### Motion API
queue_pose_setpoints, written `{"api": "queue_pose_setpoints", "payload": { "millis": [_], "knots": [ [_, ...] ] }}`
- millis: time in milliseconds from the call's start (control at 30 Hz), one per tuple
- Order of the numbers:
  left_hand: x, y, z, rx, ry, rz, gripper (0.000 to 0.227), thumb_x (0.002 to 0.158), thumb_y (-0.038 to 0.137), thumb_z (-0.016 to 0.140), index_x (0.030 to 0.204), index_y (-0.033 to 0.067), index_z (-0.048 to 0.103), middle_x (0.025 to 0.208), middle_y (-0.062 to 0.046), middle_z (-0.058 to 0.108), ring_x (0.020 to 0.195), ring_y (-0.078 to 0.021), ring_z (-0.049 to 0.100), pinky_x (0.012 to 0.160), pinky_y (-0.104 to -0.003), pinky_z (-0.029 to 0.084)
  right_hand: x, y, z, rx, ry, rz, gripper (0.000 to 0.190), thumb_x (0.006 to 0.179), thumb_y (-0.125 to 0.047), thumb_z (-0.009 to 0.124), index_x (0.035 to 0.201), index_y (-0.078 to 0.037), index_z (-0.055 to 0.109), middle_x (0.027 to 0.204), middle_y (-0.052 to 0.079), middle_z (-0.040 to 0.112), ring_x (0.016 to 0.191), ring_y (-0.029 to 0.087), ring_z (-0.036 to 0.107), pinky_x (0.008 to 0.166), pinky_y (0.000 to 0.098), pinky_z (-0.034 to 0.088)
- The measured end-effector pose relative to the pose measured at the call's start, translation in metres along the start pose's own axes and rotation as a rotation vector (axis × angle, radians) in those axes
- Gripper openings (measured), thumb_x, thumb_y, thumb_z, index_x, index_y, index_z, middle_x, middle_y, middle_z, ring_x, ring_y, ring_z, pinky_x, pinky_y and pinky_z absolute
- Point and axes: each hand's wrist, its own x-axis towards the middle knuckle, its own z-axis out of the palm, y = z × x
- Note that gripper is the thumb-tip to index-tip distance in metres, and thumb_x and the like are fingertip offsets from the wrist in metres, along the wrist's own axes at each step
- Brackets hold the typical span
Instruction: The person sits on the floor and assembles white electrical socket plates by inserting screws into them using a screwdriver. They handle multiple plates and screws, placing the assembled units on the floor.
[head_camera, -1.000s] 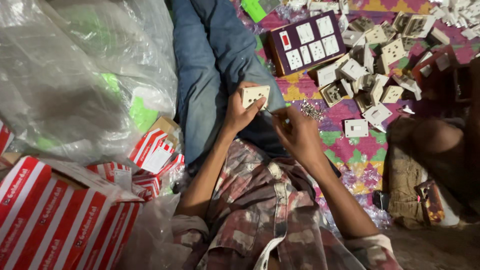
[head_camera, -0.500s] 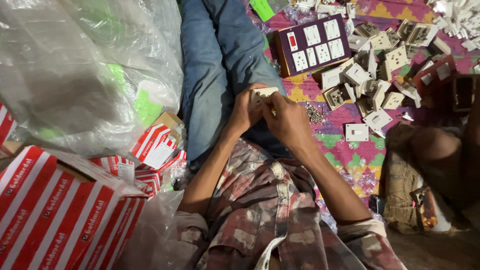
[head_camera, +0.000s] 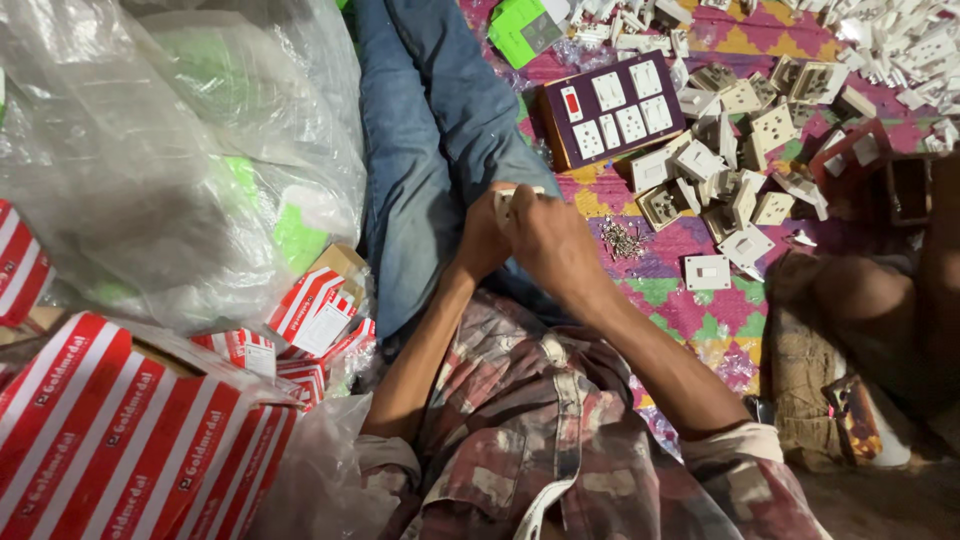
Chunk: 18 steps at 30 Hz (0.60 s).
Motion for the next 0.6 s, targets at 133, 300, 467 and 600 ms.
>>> {"api": "queue_pose_setpoints", "payload": {
  "millis": [133,300,467,600],
  "knots": [
    [0.000,-0.008,0.002,-0.053,-0.025,-0.026,0.026,0.095,0.021,0.068,0.113,0.0025,0.063,0.097,-0.015,0.073,0.088,-0.0229,0.071,0.079,-0.037,0.057,0.010,0.007,-0.009,0.253,0.057,0.001,0.017,0.087,-0.015,0.070,0.091,0.001,0.069,0.081,0.025,0.071,0.075,0.042,0.071,0.069,0.0483,0.057],
    [-0.003,-0.013,0.005,-0.043,-0.019,-0.002,0.030,0.091,0.020,0.072,0.113,0.0027,0.062,0.101,-0.014,0.073,0.093,-0.0210,0.069,0.081,-0.035,0.058,0.007,0.001,-0.012,0.251,0.073,0.031,0.018,0.087,-0.016,0.072,0.091,0.002,0.068,0.080,0.025,0.071,0.072,0.042,0.071,0.066,0.0476,0.057],
    [0.000,0.001,0.001,-0.077,0.044,0.048,0.024,0.098,0.017,0.069,0.118,0.0047,0.064,0.108,-0.010,0.075,0.098,-0.0172,0.072,0.087,-0.032,0.058,0.000,-0.010,-0.005,0.200,0.140,0.077,0.019,0.089,-0.016,0.073,0.092,0.001,0.068,0.081,0.024,0.072,0.073,0.043,0.070,0.064,0.0491,0.055],
    [0.001,0.020,-0.011,-0.166,0.040,0.027,0.037,0.092,0.016,0.074,0.124,0.0026,0.061,0.105,-0.009,0.071,0.095,-0.0146,0.068,0.083,-0.030,0.056,-0.011,0.004,0.003,0.385,0.263,0.142,0.019,0.090,-0.017,0.072,0.097,0.000,0.068,0.082,0.018,0.074,0.069,0.030,0.074,0.061,0.0396,0.056]
  ]
}}
